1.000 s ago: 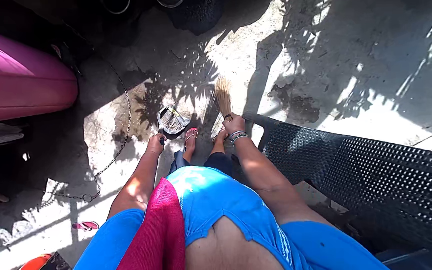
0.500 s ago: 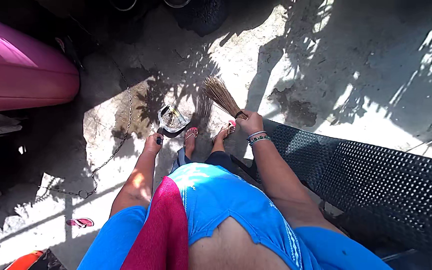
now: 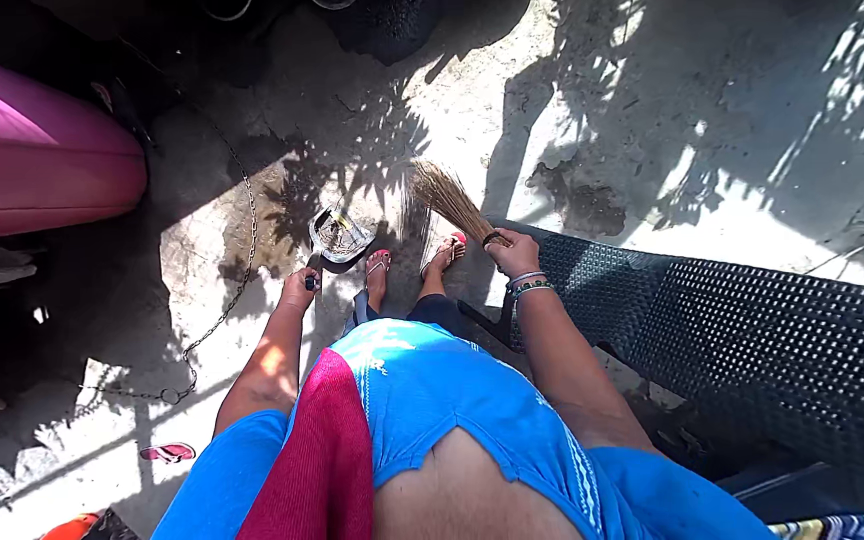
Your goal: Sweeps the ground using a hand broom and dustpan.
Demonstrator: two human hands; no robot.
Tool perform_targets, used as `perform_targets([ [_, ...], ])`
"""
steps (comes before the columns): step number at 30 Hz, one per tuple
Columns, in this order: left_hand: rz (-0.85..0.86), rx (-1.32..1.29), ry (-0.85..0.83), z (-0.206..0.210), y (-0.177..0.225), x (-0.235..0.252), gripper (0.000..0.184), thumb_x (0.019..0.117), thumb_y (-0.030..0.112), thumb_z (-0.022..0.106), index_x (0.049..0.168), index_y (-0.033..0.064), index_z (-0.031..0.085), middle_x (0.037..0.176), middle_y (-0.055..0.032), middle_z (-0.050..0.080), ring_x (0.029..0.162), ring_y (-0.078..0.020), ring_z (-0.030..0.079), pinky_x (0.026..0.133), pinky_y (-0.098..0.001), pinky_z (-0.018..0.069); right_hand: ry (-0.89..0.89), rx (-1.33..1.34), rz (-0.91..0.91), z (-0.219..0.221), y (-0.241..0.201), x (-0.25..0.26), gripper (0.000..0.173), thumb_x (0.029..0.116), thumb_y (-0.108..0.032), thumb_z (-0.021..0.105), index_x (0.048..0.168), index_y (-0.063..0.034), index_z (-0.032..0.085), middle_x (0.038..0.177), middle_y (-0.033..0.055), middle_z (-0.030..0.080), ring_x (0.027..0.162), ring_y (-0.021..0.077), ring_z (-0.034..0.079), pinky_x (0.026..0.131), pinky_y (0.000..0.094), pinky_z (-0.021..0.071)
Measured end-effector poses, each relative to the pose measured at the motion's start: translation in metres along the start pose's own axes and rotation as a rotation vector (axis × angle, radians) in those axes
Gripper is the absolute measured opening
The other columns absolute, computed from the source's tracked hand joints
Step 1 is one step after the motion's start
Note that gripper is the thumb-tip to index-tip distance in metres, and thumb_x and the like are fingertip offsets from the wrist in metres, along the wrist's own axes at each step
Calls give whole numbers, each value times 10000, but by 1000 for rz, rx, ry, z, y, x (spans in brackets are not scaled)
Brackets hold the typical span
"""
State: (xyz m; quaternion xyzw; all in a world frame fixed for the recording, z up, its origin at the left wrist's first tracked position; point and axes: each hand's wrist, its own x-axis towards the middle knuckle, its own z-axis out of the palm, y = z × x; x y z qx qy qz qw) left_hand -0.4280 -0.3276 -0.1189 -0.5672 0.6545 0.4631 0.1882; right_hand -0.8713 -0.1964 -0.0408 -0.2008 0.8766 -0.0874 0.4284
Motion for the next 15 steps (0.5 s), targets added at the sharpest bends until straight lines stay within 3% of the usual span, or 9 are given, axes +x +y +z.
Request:
perform_targets([
  [3, -2, 5, 1, 3, 1, -2, 278, 919, 20, 718, 1195, 3, 686, 1245, -236, 676, 1198, -398, 637, 1074, -580, 456, 56, -7, 59, 22, 5, 4, 466, 902, -178, 727, 1347, -53, 668, 1220, 248, 697, 1141, 427, 663, 989, 647, 487],
  [5, -24, 20, -33, -2, 9, -4, 308, 915, 50, 740, 1214, 10, 679, 1272, -232, 665, 1211, -393, 631, 1078, -569, 457, -8, -23, 47, 54, 0, -4, 444, 897, -177, 726, 1314, -32, 677, 1178, 267, 700, 1104, 444, 671, 957, 665, 502],
  [8, -11, -13, -106, -7, 9, -1, 403, 915, 207, 783, 1241, 3, 661, 1272, -239, 653, 1210, -368, 620, 1083, -539, 446, -173, -76, -24, 92, -11, -23, 504, 883, -211, 748, 1354, -52, 664, 1267, 258, 675, 1196, 435, 640, 1016, 650, 487],
  [11, -50, -105, -87, -13, 0, 2, 388, 987, 303, 689, 1237, 7, 673, 1230, -238, 668, 1184, -341, 628, 1066, -521, 449, -243, -24, -67, 80, -21, -36, 457, 905, -208, 739, 1343, -91, 685, 1309, 219, 673, 1252, 391, 622, 1072, 612, 459],
  [15, -118, -282, 47, -20, 3, 6, 276, 1003, 119, 600, 1226, -26, 672, 1185, -248, 671, 1075, -320, 650, 982, -492, 495, -190, 146, -102, 31, -3, -61, 434, 934, -151, 720, 1356, -63, 664, 1274, 249, 673, 1124, 407, 667, 965, 610, 511],
])
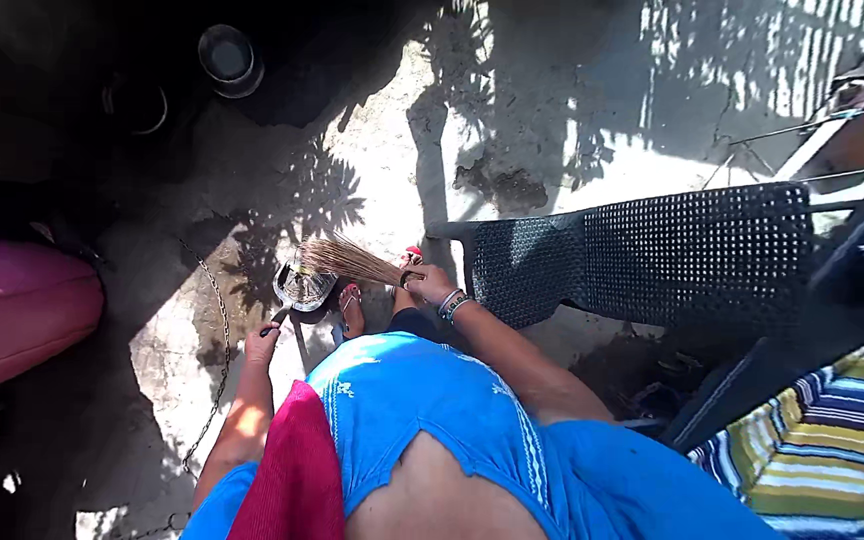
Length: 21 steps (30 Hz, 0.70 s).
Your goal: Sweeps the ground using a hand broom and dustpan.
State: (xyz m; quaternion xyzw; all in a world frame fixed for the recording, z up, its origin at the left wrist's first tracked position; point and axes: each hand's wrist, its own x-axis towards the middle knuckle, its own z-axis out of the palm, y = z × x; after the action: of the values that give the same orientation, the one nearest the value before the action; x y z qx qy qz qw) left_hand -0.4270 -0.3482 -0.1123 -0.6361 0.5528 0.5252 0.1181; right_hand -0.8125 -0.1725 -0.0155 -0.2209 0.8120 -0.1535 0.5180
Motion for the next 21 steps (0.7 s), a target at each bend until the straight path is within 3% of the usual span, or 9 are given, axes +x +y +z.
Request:
perform_targets([
  [2, -2, -136, 54, -4, 13, -5, 260, 1011, 64, 571, 1222, -68, 644, 1159, -257, 649, 971, -286, 625, 913, -456, 505, 41, 49, -4, -17, 5, -30, 451, 952, -114, 711, 1389, -44, 624, 1215, 279, 677, 1013, 410, 684, 894, 588, 538],
  [5, -2, -346, 121, -5, 25, -2, 261, 1013, 18, 542, 1240, -100, 598, 1198, -266, 620, 952, -266, 619, 880, -422, 537, 66, 279, 159, -32, 31, -61, 550, 999, -173, 646, 1523, -139, 479, 1015, 199, 635, 626, 204, 543, 590, 372, 495],
  [7, 0, -407, 149, -8, 42, -1, 281, 1039, 37, 519, 1280, -96, 574, 1245, -285, 597, 997, -297, 618, 901, -446, 534, 97, 525, 230, -38, 49, -80, 571, 1019, -192, 608, 1557, -163, 419, 968, 147, 611, 552, 142, 514, 505, 296, 468],
  [10, 22, -422, 154, -11, 83, -9, 329, 1062, 75, 522, 1340, -100, 538, 1334, -317, 564, 1127, -343, 606, 983, -458, 509, 141, 812, 264, -44, 66, -107, 565, 1036, -174, 550, 1567, -118, 363, 910, 93, 618, 551, 125, 544, 495, 270, 478],
  [12, 63, -445, 163, -5, 102, -3, 344, 1059, 91, 543, 1345, -100, 531, 1334, -310, 561, 1106, -325, 616, 966, -434, 524, 174, 966, 280, -46, 73, -124, 540, 1040, -155, 531, 1548, -97, 358, 908, 83, 621, 591, 123, 576, 530, 262, 503],
  [15, 137, -465, 177, 5, 120, 27, 319, 1045, 104, 574, 1303, -82, 552, 1244, -262, 587, 970, -252, 617, 874, -393, 549, 236, 1111, 290, -46, 82, -143, 514, 1031, -104, 554, 1516, -44, 395, 1092, 124, 621, 802, 138, 631, 726, 290, 552],
  [17, 155, -503, 193, 9, 138, 44, 307, 1039, 111, 588, 1285, -68, 555, 1184, -226, 595, 906, -210, 601, 817, -363, 547, 246, 1050, 270, -46, 86, -151, 506, 1026, -84, 574, 1502, 6, 426, 1284, 175, 603, 1020, 145, 617, 896, 291, 513],
  [19, 138, -537, 207, 13, 165, 48, 339, 1044, 125, 590, 1323, -54, 519, 1199, -204, 564, 890, -191, 590, 797, -336, 544, 230, 902, 237, -45, 94, -153, 473, 1039, -94, 569, 1477, 44, 453, 1360, 211, 583, 1149, 166, 588, 1002, 295, 460],
  [21, 123, -541, 207, 15, 189, 47, 361, 1058, 131, 568, 1361, -45, 482, 1233, -201, 535, 905, -185, 583, 806, -318, 537, 219, 717, 166, -41, 105, -150, 439, 1067, -89, 518, 1459, 101, 466, 1438, 277, 546, 1320, 262, 542, 1135, 344, 381],
])
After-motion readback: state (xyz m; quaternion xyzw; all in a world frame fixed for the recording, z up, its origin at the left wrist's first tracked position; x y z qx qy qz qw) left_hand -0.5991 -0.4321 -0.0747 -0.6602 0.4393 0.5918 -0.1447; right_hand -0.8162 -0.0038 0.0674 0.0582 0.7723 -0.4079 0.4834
